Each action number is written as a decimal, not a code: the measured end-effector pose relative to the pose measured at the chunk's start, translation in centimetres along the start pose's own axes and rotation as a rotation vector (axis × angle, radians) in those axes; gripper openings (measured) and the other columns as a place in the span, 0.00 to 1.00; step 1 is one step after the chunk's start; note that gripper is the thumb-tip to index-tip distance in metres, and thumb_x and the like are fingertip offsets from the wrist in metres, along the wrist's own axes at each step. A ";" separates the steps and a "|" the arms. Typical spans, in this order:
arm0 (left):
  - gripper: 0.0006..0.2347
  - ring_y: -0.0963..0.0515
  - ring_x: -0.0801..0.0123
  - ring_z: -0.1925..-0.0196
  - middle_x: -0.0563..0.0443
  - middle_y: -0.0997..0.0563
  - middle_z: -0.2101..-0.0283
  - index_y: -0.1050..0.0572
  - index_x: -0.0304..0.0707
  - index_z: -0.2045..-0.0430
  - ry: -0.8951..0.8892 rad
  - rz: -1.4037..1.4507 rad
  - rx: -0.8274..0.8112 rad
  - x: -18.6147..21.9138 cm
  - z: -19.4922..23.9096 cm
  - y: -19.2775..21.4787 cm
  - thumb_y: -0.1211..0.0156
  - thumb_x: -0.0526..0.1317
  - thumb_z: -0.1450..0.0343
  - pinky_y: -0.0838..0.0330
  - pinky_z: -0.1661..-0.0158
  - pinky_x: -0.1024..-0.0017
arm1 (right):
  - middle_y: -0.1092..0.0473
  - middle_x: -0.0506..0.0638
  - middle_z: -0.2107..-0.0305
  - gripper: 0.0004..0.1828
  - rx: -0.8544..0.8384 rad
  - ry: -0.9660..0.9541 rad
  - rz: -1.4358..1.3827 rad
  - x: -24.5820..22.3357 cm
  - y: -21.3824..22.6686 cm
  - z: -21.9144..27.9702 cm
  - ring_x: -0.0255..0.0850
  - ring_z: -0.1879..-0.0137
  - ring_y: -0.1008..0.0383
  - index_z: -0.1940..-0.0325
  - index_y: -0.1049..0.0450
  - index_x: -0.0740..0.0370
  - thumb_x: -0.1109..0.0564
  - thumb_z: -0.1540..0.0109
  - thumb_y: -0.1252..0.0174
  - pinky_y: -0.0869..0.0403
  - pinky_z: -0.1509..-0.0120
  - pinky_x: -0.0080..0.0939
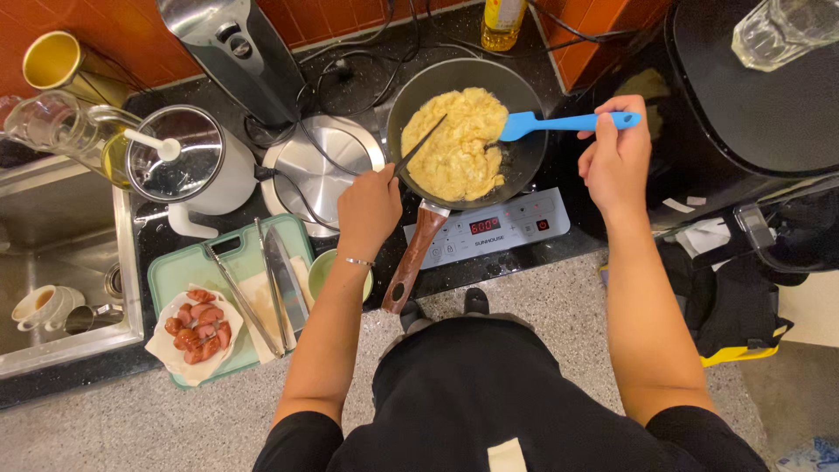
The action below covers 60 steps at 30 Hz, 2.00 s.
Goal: The person cooks scrambled eggs in a frying pan using a blue spatula and chopsticks, then uses tongs to turn the eggs. They briefly move a plate of sliced sausages, wash a glass at the sink, and return to stir the eggs.
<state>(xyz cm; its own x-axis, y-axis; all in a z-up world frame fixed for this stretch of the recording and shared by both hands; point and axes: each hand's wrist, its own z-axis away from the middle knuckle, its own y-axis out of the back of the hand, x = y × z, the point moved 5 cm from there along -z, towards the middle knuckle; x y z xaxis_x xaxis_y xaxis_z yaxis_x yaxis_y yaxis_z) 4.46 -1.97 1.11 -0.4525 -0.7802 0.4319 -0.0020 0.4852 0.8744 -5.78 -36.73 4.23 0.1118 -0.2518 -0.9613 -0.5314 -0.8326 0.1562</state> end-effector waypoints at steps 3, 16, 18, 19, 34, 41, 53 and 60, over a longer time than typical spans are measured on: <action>0.11 0.19 0.45 0.63 0.38 0.19 0.68 0.20 0.39 0.53 -0.001 0.019 -0.011 0.2 0.0 -0.3 0.42 0.39 0.27 0.25 0.65 0.52 | 0.32 0.54 0.66 0.03 -0.014 -0.021 -0.173 0.1 -1.1 -0.9 0.33 0.82 0.40 0.47 0.41 0.60 0.58 0.22 0.59 0.42 0.81 0.33; 0.11 0.19 0.44 0.62 0.40 0.18 0.66 0.19 0.38 0.54 0.065 0.101 0.094 -0.8 2.3 3.7 0.43 0.40 0.27 0.26 0.62 0.51 | 0.30 0.54 0.65 0.05 -0.170 0.040 -0.104 -3.2 -7.0 -3.9 0.31 0.81 0.39 0.46 0.40 0.61 0.58 0.22 0.59 0.40 0.79 0.32; 0.11 0.20 0.44 0.62 0.39 0.18 0.66 0.19 0.39 0.54 0.081 0.090 0.050 -0.4 2.6 4.1 0.43 0.40 0.27 0.26 0.62 0.50 | 0.30 0.54 0.64 0.05 -0.186 0.059 -0.096 -3.8 -6.8 -3.6 0.31 0.80 0.38 0.45 0.40 0.62 0.58 0.22 0.59 0.38 0.78 0.32; 0.11 0.20 0.44 0.62 0.39 0.18 0.66 0.19 0.40 0.54 0.087 0.103 0.028 -0.2 2.6 4.2 0.43 0.40 0.27 0.26 0.62 0.50 | 0.30 0.54 0.64 0.05 -0.168 0.061 -0.083 -4.1 -6.3 -3.4 0.31 0.79 0.38 0.45 0.40 0.62 0.58 0.22 0.58 0.38 0.77 0.32; 0.11 0.19 0.42 0.62 0.37 0.18 0.67 0.18 0.40 0.57 0.070 0.047 -0.097 0.4 2.7 3.8 0.43 0.40 0.28 0.26 0.61 0.49 | 0.33 0.52 0.67 0.04 -0.071 -0.055 0.088 -4.8 0.5 4.4 0.30 0.77 0.37 0.47 0.37 0.64 0.61 0.24 0.57 0.38 0.73 0.31; 0.11 0.19 0.40 0.62 0.35 0.18 0.67 0.18 0.41 0.56 0.108 0.122 -0.143 0.0 3.2 3.3 0.43 0.40 0.29 0.26 0.61 0.50 | 0.33 0.55 0.68 0.04 -0.082 -0.145 -0.202 -2.4 -2.0 3.0 0.32 0.82 0.39 0.49 0.39 0.60 0.58 0.25 0.57 0.44 0.81 0.30; 0.11 0.19 0.41 0.62 0.34 0.18 0.66 0.18 0.36 0.55 0.073 0.180 0.048 -1.4 4.0 5.8 0.41 0.39 0.28 0.27 0.59 0.51 | 0.31 0.53 0.68 0.04 -0.231 -0.034 -0.145 -5.5 -8.1 -0.2 0.31 0.82 0.39 0.48 0.39 0.61 0.58 0.24 0.57 0.42 0.80 0.32; 0.12 0.20 0.42 0.63 0.36 0.18 0.67 0.18 0.38 0.54 0.103 0.168 0.019 -0.9 4.1 6.7 0.43 0.38 0.28 0.27 0.63 0.52 | 0.30 0.51 0.67 0.04 -0.163 -0.038 -0.127 -5.9 -5.4 0.4 0.29 0.79 0.40 0.47 0.38 0.61 0.60 0.24 0.57 0.40 0.77 0.30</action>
<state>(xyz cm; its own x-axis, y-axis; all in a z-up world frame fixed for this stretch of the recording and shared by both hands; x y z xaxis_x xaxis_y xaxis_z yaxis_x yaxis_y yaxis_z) 1.23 3.59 5.67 -0.3542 -0.7237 0.5923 0.0488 0.6182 0.7845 -3.91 -30.58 8.98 0.1353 -0.1237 -0.9831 -0.3723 -0.9258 0.0652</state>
